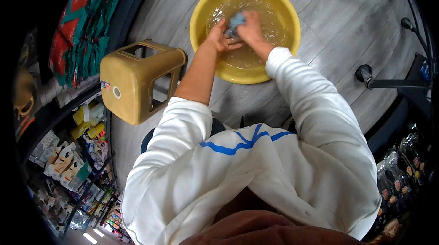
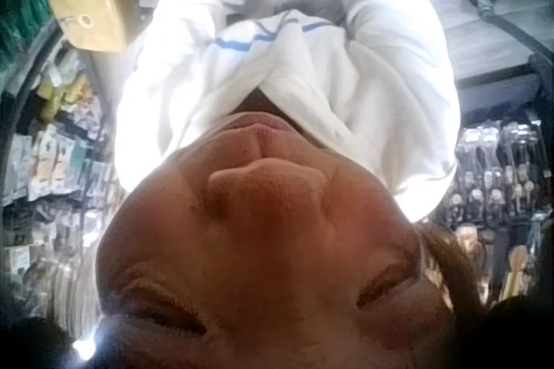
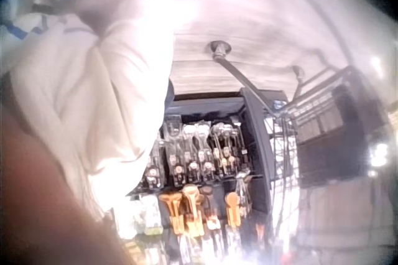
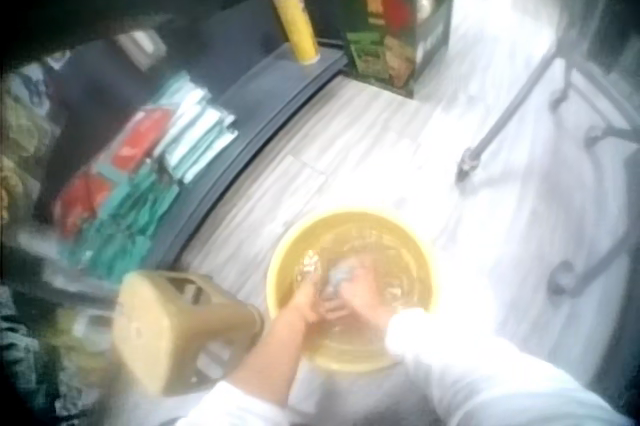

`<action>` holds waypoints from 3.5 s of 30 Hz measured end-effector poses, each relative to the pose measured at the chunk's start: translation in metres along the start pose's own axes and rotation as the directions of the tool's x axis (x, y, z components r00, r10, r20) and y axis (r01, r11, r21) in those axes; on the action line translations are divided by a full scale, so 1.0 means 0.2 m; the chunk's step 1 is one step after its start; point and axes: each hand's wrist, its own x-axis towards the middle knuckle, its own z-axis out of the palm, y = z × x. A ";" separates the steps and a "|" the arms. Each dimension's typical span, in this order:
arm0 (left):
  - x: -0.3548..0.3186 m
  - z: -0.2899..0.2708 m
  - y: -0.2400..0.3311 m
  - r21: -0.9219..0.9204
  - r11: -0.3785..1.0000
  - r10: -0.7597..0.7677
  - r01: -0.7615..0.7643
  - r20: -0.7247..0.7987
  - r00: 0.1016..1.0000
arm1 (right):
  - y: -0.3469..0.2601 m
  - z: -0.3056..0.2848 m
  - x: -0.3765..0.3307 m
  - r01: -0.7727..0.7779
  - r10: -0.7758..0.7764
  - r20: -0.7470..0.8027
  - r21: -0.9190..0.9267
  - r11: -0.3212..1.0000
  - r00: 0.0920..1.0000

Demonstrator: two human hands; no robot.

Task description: The person sits on a small stool and wipes a low supermarket shelf with a cloth. They then stand, walk to a yellow basin, wring out the cloth in water, and return to wipe a different display rack.

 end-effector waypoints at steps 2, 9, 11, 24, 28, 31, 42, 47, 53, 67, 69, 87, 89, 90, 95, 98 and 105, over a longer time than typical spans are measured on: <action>0.08 -0.06 0.06 -0.078 0.996 0.039 -0.029 0.128 0.991 | -0.26 0.02 -0.11 0.133 -0.139 0.022 0.170 0.976 0.990; 0.12 -0.18 0.04 -0.266 0.963 0.137 -0.041 0.351 0.926 | -0.63 0.03 -0.31 0.235 -0.239 0.047 0.077 0.969 0.970; 0.27 -0.28 0.00 -0.105 0.951 0.307 -0.290 0.414 0.857 | -0.61 0.07 -0.25 0.190 -0.189 0.010 -0.035 0.981 0.982; -0.01 0.19 -0.02 0.051 0.969 0.234 -0.243 0.146 0.961 | -0.12 -0.24 0.22 -0.305 0.312 -0.019 -0.263 0.915 0.950; 0.02 0.12 0.06 0.074 0.935 0.350 -0.347 -0.027 0.936 | 0.02 -0.28 0.24 -0.239 0.234 -0.053 -0.273 0.932 0.971; 0.16 -0.10 0.03 0.289 0.866 0.469 -0.407 -0.194 0.861 | 0.09 -0.17 0.11 -0.127 0.126 -0.029 -0.380 0.916 0.992; 0.02 -0.05 -0.02 0.424 0.902 0.152 -0.084 -0.128 0.980 | 0.16 -0.01 0.00 -0.243 0.252 0.030 -0.169 0.955 0.967; 0.06 -0.15 0.07 -0.092 0.970 -0.192 0.223 0.267 0.945 | -0.44 0.05 -0.25 0.041 -0.052 0.040 0.224 0.974 0.998; 0.13 -0.20 0.07 -0.094 0.991 0.129 -0.092 0.601 0.789 | -0.64 0.05 -0.28 0.223 -0.217 -0.070 0.079 0.972 0.974; 0.04 0.10 0.02 0.297 0.924 0.226 -0.243 0.090 0.970 | -0.12 -0.19 0.18 -0.277 0.268 -0.071 -0.228 0.933 0.961; 0.01 0.15 0.05 0.242 0.924 0.295 -0.295 0.037 0.955 | -0.02 -0.23 0.19 -0.305 0.295 -0.078 -0.290 0.907 0.952; 0.06 -0.04 0.04 0.151 0.983 0.123 -0.108 -0.089 0.988 | -0.13 -0.19 0.04 -0.094 0.153 0.382 -0.169 0.981 0.911; 0.08 -0.07 0.04 -0.120 0.986 0.131 -0.114 0.139 0.982 | -0.31 -0.08 -0.05 -0.052 0.014 0.273 0.130 0.990 0.962; 0.05 -0.05 0.04 -0.098 0.985 0.159 -0.141 0.208 0.965 | -0.33 0.01 -0.10 0.112 -0.125 0.059 0.182 0.977 0.990; 0.19 -0.27 0.11 -0.171 0.982 0.073 0.079 0.732 0.678 | -0.67 0.00 -0.29 0.188 -0.197 0.077 0.115 0.975 0.977; 0.25 -0.24 0.04 -0.223 0.888 0.434 -0.402 0.696 0.572 | -0.63 0.01 -0.24 0.232 -0.232 0.024 0.019 0.973 0.972; 0.17 0.00 -0.01 -0.275 0.931 0.343 -0.242 0.427 0.836 | -0.51 0.04 -0.02 -0.007 0.001 -0.058 -0.107 0.994 0.998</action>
